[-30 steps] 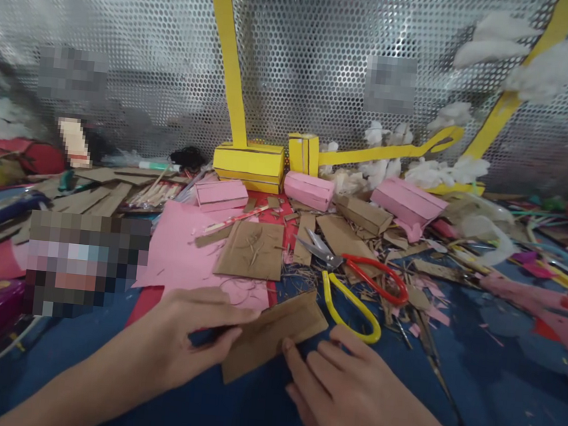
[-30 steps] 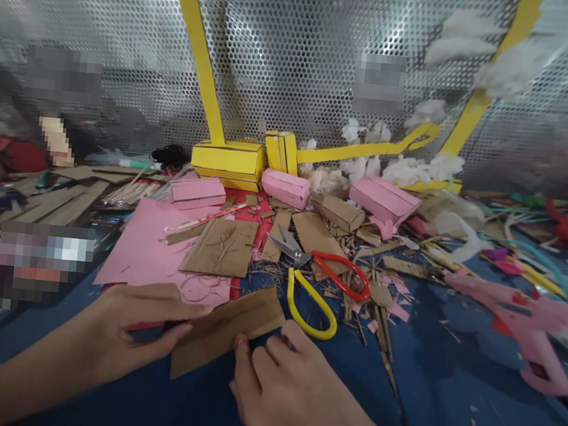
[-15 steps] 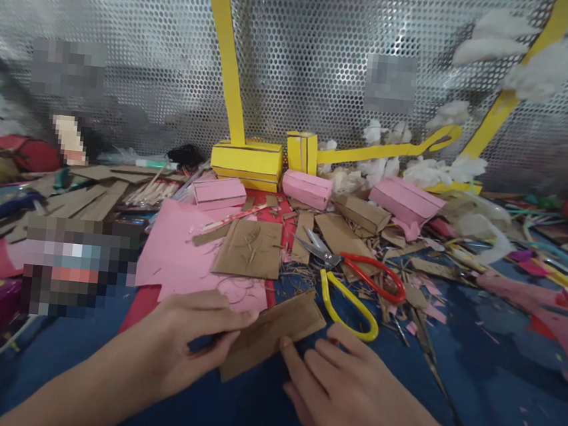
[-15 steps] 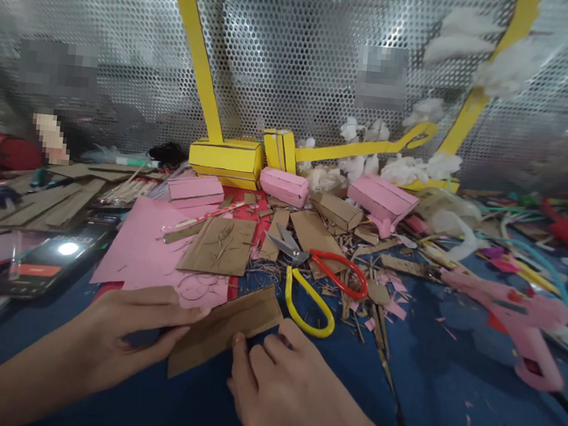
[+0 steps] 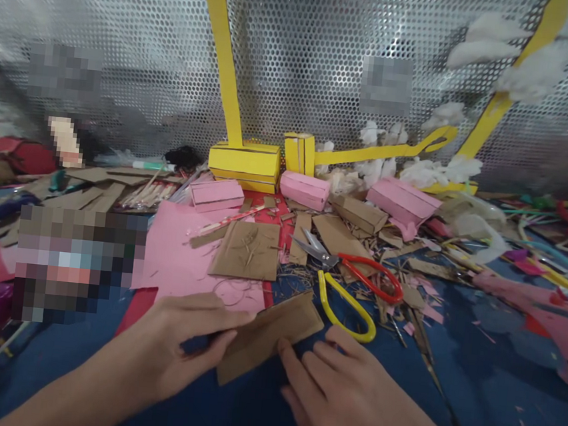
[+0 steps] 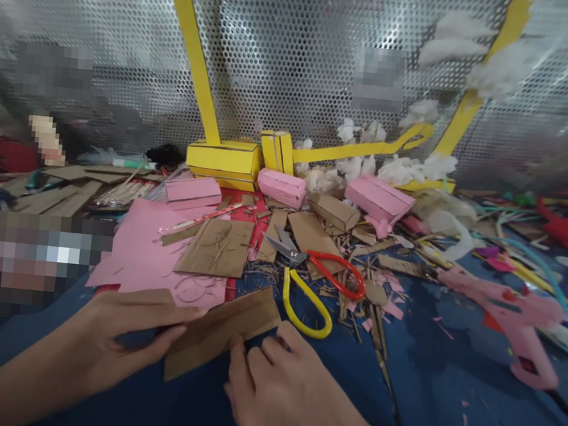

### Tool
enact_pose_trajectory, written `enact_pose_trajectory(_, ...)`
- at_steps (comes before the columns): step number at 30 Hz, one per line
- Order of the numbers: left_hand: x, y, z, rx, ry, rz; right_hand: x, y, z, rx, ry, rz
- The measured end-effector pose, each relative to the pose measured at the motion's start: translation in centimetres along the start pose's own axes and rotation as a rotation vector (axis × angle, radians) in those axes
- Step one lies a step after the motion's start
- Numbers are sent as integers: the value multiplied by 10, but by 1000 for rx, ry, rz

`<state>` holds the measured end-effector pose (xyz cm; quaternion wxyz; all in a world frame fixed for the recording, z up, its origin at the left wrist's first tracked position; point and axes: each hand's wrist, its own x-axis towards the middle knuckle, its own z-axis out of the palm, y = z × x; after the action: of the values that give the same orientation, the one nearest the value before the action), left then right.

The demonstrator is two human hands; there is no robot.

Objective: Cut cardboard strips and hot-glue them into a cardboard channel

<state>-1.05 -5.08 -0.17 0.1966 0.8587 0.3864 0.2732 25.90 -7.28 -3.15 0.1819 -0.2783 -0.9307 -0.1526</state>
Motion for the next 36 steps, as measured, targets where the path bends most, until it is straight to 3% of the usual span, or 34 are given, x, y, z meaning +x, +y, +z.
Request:
enact_pose_trajectory(25,3,3,-5,-9,15,-69,3,2,-7,40,-44,61)
enact_pose_trajectory(36,1,-5,0,5,-4,11,2,2,-5,38,-41,57)
